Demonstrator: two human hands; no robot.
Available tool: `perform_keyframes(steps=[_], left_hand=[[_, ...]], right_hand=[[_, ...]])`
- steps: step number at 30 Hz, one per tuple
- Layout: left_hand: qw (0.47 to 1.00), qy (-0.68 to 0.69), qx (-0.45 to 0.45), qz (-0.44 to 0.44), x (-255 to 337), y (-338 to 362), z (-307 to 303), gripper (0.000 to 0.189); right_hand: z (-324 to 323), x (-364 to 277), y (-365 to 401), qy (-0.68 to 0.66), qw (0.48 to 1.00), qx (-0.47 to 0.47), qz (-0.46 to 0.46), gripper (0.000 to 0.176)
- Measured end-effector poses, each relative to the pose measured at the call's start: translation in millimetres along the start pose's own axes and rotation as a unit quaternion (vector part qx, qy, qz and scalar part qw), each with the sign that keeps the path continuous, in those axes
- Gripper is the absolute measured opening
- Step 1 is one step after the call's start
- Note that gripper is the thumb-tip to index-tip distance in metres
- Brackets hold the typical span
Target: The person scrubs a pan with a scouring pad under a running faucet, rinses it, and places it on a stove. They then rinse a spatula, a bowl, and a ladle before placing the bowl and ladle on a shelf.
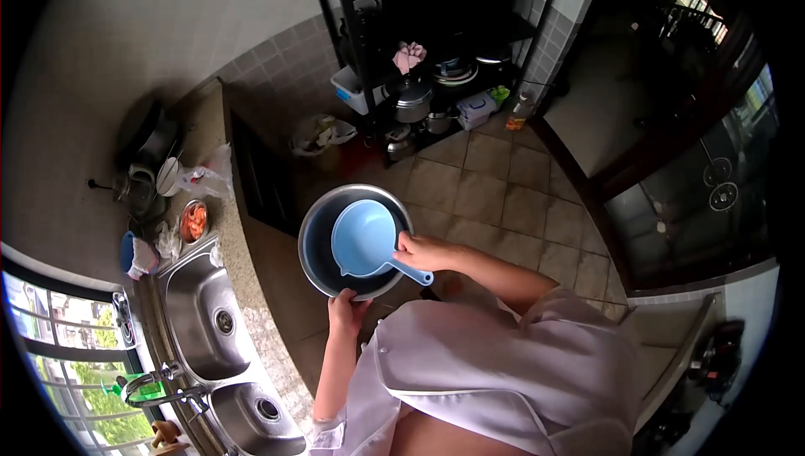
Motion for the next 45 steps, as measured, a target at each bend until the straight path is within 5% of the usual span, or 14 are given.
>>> perform_keyframes(steps=[2,4,15,25,30,33,35,36,38,39,40,42,44,45], left_hand=[[0.999,-0.023,0.014,-0.022,-21.8,-22.2,34.7,0.023],[0.997,-0.047,0.002,-0.061,-44.9,-53.3,87.0,0.023],[0.993,-0.060,-0.038,-0.099,-55.7,-168.0,238.2,0.028],[0.993,-0.052,-0.031,-0.101,-18.3,-320.0,330.5,0.031],[0.994,-0.028,-0.004,-0.109,4.3,-358.8,365.2,0.023],[0.988,-0.113,0.006,-0.104,0.8,-376.7,365.4,0.022],[0.954,-0.297,-0.022,0.035,5.4,-371.6,384.3,0.025],[0.958,-0.285,-0.007,0.041,8.6,-371.2,396.1,0.025],[0.981,-0.068,0.129,-0.126,-1.2,-372.8,404.6,0.029],[0.977,-0.197,0.074,0.045,-4.9,-375.9,411.7,0.032],[0.978,-0.177,0.096,0.059,-7.0,-379.2,419.2,0.032],[0.984,0.047,0.146,-0.092,-24.7,-383.3,426.2,0.035],[0.980,0.092,0.160,-0.075,-30.8,-377.7,442.5,0.034],[0.978,0.117,0.158,-0.067,-35.9,-376.4,452.5,0.034]], right_hand=[[-39.5,23.0,28.6,0.052,0.995,0.059,-0.059,0.029],[-94.8,63.6,69.8,-0.051,0.989,0.073,0.117,0.026],[-238.7,216.7,109.1,-0.234,0.903,0.332,0.138,0.014],[-366.5,399.4,-18.2,-0.233,0.868,0.403,0.173,0.012],[-435.0,481.3,-90.5,-0.290,0.852,0.353,0.256,0.012],[-469.2,521.1,-142.4,-0.358,0.815,0.343,0.300,0.015],[-476.9,563.2,-182.5,-0.447,0.765,0.343,0.313,0.019],[-483.8,577.1,-201.9,-0.459,0.754,0.338,0.327,0.020],[-490.1,614.8,-240.3,-0.421,0.772,0.347,0.328,0.024],[-491.7,641.1,-258.6,-0.367,0.787,0.357,0.343,0.028],[-485.4,677.5,-277.8,-0.366,0.797,0.355,0.324,0.031],[-493.9,679.7,-305.7,-0.372,0.810,0.346,0.295,0.037],[-488.1,690.7,-326.7,-0.440,0.750,0.361,0.337,0.032],[-490.7,696.9,-334.3,-0.435,0.760,0.345,0.337,0.032]])
Point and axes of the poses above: each hand's wrist, its own y-axis away from the middle knuckle, its own z-axis out of the palm, x = y × z, the point moved 5 cm from there along -y, towards the middle knuckle, and after that the axes turned 12 degrees about -z, right-handed, at the moved point
